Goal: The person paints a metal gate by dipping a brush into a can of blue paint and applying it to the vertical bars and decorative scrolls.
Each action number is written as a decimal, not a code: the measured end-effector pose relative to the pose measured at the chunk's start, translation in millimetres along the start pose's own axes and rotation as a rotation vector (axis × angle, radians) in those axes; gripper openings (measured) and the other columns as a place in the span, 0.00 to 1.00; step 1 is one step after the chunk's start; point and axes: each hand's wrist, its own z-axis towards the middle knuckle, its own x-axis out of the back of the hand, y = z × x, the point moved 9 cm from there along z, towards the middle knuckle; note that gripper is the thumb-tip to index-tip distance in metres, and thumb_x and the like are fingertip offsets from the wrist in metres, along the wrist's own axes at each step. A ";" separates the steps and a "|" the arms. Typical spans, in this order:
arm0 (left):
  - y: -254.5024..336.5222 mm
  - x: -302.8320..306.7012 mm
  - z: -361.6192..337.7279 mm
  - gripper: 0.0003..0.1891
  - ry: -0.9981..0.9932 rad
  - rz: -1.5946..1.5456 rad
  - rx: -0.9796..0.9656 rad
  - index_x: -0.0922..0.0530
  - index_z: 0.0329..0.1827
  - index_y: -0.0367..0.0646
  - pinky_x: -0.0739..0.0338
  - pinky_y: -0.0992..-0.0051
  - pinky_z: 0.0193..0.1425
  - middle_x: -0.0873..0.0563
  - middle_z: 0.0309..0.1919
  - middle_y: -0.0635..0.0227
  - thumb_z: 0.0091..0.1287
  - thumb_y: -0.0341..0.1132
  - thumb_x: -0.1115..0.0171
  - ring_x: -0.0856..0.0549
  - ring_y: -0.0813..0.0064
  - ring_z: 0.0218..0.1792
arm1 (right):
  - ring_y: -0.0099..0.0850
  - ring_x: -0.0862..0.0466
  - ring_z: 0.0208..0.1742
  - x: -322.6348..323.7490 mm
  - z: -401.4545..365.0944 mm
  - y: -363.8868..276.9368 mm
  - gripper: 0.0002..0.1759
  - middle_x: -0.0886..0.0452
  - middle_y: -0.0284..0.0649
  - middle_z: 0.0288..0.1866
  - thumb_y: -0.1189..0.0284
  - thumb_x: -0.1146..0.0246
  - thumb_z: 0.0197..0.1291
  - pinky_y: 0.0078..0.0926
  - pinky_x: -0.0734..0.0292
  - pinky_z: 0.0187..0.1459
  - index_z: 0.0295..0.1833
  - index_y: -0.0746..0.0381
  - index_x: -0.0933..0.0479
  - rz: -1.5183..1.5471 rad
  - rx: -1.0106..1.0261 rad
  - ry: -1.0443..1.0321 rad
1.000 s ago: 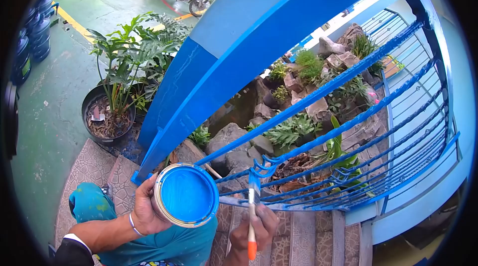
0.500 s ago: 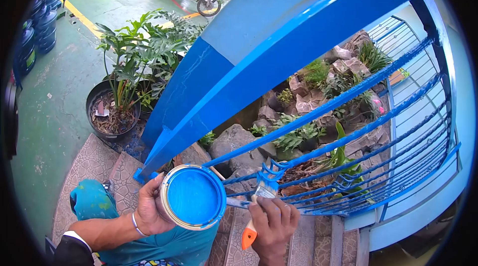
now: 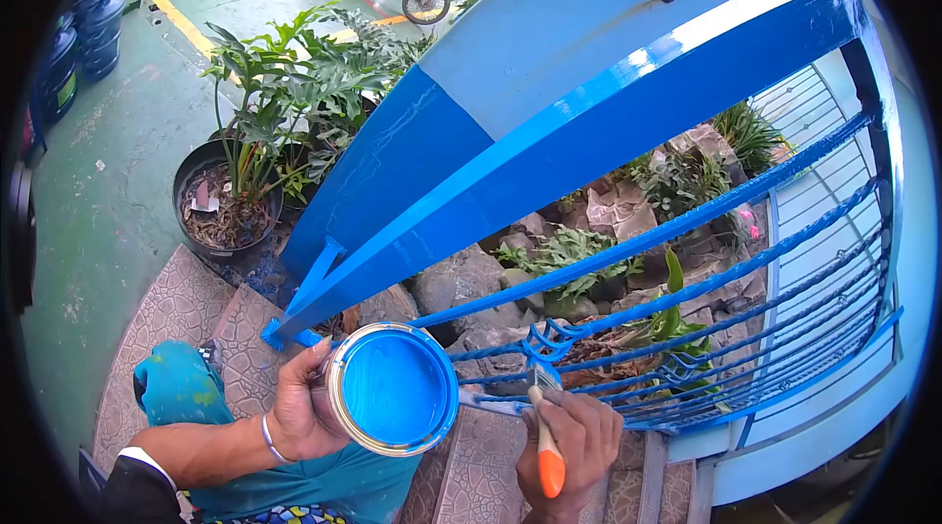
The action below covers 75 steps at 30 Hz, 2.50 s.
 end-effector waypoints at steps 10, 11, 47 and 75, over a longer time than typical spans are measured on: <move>3.9 -3.1 0.5 0.44 -0.081 0.163 -0.085 0.29 0.83 0.47 0.28 0.40 0.81 0.21 0.77 0.53 0.72 0.69 0.43 0.21 0.48 0.76 | 0.34 0.15 0.49 -2.0 -107.0 59.2 0.12 0.18 0.47 0.50 0.81 0.27 0.65 0.34 0.17 0.54 0.49 0.65 0.23 0.510 -0.539 0.455; 6.6 -2.1 1.0 0.44 -0.050 0.228 -0.150 0.28 0.81 0.46 0.27 0.38 0.80 0.20 0.76 0.53 0.73 0.70 0.46 0.21 0.47 0.75 | 0.33 0.16 0.49 -10.1 -118.8 63.2 0.12 0.18 0.45 0.50 0.82 0.28 0.64 0.35 0.17 0.54 0.50 0.65 0.23 0.552 -0.609 0.458; 12.8 34.8 47.1 0.41 0.433 0.376 -0.147 0.26 0.76 0.39 0.22 0.33 0.65 0.19 0.72 0.48 0.76 0.66 0.45 0.19 0.39 0.67 | 0.23 0.17 0.39 -237.1 -277.5 48.8 0.15 0.15 0.38 0.45 0.80 0.22 0.63 0.27 0.18 0.42 0.50 0.64 0.21 1.542 -1.261 0.570; 15.9 32.8 39.2 0.40 0.436 0.354 -0.171 0.26 0.76 0.37 0.21 0.33 0.66 0.18 0.71 0.47 0.77 0.64 0.44 0.19 0.37 0.67 | 0.35 0.11 0.48 -198.7 -247.7 115.3 0.20 0.14 0.49 0.52 0.78 0.20 0.59 0.36 0.14 0.59 0.51 0.67 0.23 1.373 -0.898 0.867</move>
